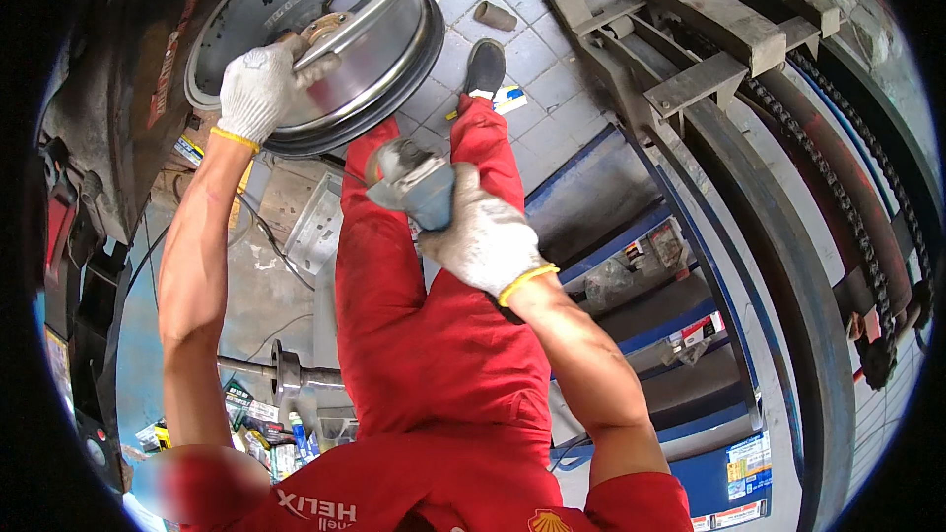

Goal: The person removes a tire from a wheel rim using a pry bar and tire machine. They then mount the rim onto a stand and use an angle grinder to grind the rim's surface and edges. The person flips the rim to grind the opposite side as well.

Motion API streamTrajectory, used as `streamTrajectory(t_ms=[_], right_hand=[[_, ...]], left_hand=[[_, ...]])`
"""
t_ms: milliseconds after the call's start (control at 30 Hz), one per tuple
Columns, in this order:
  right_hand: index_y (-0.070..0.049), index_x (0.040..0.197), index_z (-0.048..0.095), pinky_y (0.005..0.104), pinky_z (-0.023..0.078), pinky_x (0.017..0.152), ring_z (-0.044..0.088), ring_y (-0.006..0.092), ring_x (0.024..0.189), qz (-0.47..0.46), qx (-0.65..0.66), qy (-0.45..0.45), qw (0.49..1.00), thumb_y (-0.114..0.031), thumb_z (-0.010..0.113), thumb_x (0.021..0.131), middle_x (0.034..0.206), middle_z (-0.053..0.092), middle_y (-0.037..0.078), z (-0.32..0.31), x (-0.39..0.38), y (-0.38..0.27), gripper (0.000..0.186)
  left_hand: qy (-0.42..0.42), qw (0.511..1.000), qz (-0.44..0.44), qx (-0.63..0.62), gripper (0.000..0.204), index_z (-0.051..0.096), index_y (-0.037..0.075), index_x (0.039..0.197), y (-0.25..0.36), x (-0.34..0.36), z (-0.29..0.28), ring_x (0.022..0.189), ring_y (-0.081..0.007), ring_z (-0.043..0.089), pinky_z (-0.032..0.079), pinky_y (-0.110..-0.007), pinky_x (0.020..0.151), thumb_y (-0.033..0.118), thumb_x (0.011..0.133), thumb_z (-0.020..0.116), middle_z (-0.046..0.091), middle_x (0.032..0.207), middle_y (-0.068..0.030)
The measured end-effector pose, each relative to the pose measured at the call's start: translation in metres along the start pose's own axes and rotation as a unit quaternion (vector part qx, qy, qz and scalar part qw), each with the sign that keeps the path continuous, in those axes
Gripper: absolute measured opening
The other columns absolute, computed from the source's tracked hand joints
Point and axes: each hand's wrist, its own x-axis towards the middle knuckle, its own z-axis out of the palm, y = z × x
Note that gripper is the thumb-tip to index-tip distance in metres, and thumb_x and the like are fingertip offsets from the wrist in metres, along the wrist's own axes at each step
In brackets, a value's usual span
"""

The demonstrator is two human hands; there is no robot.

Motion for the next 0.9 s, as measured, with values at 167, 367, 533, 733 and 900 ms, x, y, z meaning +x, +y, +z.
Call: streamTrajectory(t_ms=[167, 367, 533, 733, 900], right_hand=[[-0.001, 0.148, 0.046, 0.059, 0.063, 0.086, 0.08, 0.0487, 0.099, -0.04, -0.007, 0.02, 0.999, -0.03, 0.085, 0.085, 0.103, 0.079, 0.03, 0.032, 0.013, -0.011, 0.08], [-0.001, 0.148, 0.043, 0.0588, 0.062, 0.087, 0.079, 0.0497, 0.102, -0.023, -0.022, -0.012, 0.999, -0.039, 0.085, 0.088, 0.102, 0.079, 0.031, 0.033, 0.034, -0.041, 0.082], [-0.001, 0.148, 0.046, 0.0567, 0.062, 0.09, 0.08, 0.0481, 0.102, -0.024, -0.045, -0.026, 0.998, -0.036, 0.084, 0.088, 0.104, 0.079, 0.031, 0.032, 0.051, -0.056, 0.079], [0.0, 0.143, 0.047, 0.0591, 0.06, 0.096, 0.078, 0.0515, 0.111, -0.017, -0.066, -0.036, 0.997, -0.039, 0.085, 0.088, 0.113, 0.079, 0.034, 0.014, 0.06, -0.05, 0.077], [0.006, 0.142, 0.046, 0.0591, 0.059, 0.098, 0.075, 0.054, 0.115, 0.019, -0.14, -0.006, 0.99, -0.04, 0.085, 0.087, 0.115, 0.077, 0.037, -0.03, 0.065, -0.028, 0.082]], left_hand=[[-0.025, 0.999, 0.023, 0.005, 0.064, 0.083, 0.014, 0.13, 0.004, 0.007, -0.01, 0.096, -0.0395, 0.081, 0.063, -0.05, 0.083, 0.069, 0.1, 0.073, 0.082, 0.099, -0.021], [0.074, 0.99, 0.117, -0.012, 0.069, 0.084, 0.01, 0.127, 0.0, 0.01, 0.011, 0.085, -0.0369, 0.081, 0.065, -0.049, 0.078, 0.071, 0.098, 0.073, 0.08, 0.087, -0.0196], [0.087, 0.988, 0.129, -0.012, 0.069, 0.085, 0.012, 0.126, -0.001, 0.009, 0.014, 0.081, -0.0344, 0.081, 0.065, -0.046, 0.074, 0.073, 0.097, 0.072, 0.08, 0.085, -0.0186], [0.04, 0.993, 0.109, -0.002, 0.075, 0.08, 0.013, 0.139, -0.008, 0.002, 0.009, 0.082, -0.0343, 0.081, 0.064, -0.046, 0.073, 0.075, 0.098, 0.07, 0.08, 0.086, -0.0174], [0.018, 0.995, 0.099, -0.009, 0.075, 0.082, 0.011, 0.136, -0.013, -0.002, 0.004, 0.084, -0.036, 0.081, 0.065, -0.046, 0.076, 0.073, 0.095, 0.075, 0.081, 0.09, -0.0189]])
